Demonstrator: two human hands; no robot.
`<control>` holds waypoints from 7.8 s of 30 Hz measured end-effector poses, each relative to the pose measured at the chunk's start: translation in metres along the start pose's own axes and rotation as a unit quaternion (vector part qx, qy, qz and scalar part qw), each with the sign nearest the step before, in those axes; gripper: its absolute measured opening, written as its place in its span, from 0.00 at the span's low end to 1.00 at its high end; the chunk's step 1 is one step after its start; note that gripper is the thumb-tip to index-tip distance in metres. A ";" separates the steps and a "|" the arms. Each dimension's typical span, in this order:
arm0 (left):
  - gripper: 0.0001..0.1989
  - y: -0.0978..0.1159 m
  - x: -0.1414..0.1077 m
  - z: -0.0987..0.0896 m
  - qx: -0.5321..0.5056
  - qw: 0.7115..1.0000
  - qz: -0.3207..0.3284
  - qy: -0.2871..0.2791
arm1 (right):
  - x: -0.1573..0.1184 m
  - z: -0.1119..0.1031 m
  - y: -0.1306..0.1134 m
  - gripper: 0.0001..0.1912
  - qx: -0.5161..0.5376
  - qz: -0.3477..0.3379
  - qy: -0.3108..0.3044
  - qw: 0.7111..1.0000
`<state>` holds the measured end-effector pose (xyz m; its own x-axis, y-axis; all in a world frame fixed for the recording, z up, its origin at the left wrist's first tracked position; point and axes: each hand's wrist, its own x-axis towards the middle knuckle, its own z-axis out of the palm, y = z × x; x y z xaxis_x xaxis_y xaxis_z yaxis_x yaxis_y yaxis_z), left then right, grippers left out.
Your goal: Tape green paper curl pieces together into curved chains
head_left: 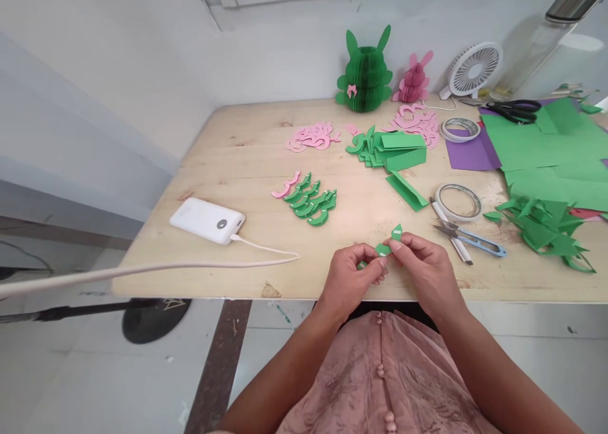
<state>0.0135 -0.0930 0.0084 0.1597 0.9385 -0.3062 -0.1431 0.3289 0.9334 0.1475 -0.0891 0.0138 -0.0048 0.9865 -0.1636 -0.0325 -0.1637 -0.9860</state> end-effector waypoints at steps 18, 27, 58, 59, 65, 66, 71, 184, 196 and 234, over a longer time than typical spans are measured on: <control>0.08 -0.002 -0.004 -0.002 0.017 0.999 -0.035 -0.032 | 0.004 -0.007 0.005 0.16 -0.048 -0.024 0.097 0.994; 0.09 -0.004 -0.004 -0.003 0.015 0.998 -0.041 -0.038 | 0.001 -0.008 0.012 0.14 0.002 0.030 0.081 0.996; 0.18 0.003 -0.008 -0.034 -0.009 1.000 -0.022 0.015 | 0.025 0.016 0.006 0.18 -0.083 -0.014 0.089 0.992; 0.18 0.004 -0.008 -0.037 0.001 1.000 -0.015 0.022 | 0.027 0.018 0.005 0.18 -0.093 -0.016 0.085 0.992; 0.16 0.006 -0.008 -0.057 0.242 0.946 0.131 0.174 | 0.057 0.034 0.002 0.23 -0.136 0.000 0.013 0.991; 0.15 0.005 -0.008 -0.060 0.303 0.917 0.161 0.203 | 0.062 0.035 0.003 0.24 -0.155 -0.002 -0.003 0.988; 0.13 -0.002 -0.007 -0.065 0.483 0.797 0.293 0.211 | 0.063 0.029 0.009 0.23 -0.293 -0.127 0.016 0.948; 0.22 0.096 0.241 -0.027 0.657 0.739 0.110 0.103 | 0.006 0.008 0.038 0.16 -0.296 -0.198 -0.031 0.934; 0.13 0.107 0.234 -0.045 0.652 0.739 0.065 0.156 | 0.006 0.009 0.038 0.14 -0.301 -0.229 -0.031 0.925; 0.18 0.117 0.294 -0.032 0.616 0.781 -0.039 0.091 | 0.005 0.008 0.032 0.12 -0.322 -0.218 -0.054 0.919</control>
<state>0.0127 0.2250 0.0211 -0.0373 0.9571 -0.2873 0.9271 0.1405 0.3476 0.1383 -0.0892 -0.0184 -0.2326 0.9468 0.2224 0.5441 0.3162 -0.7771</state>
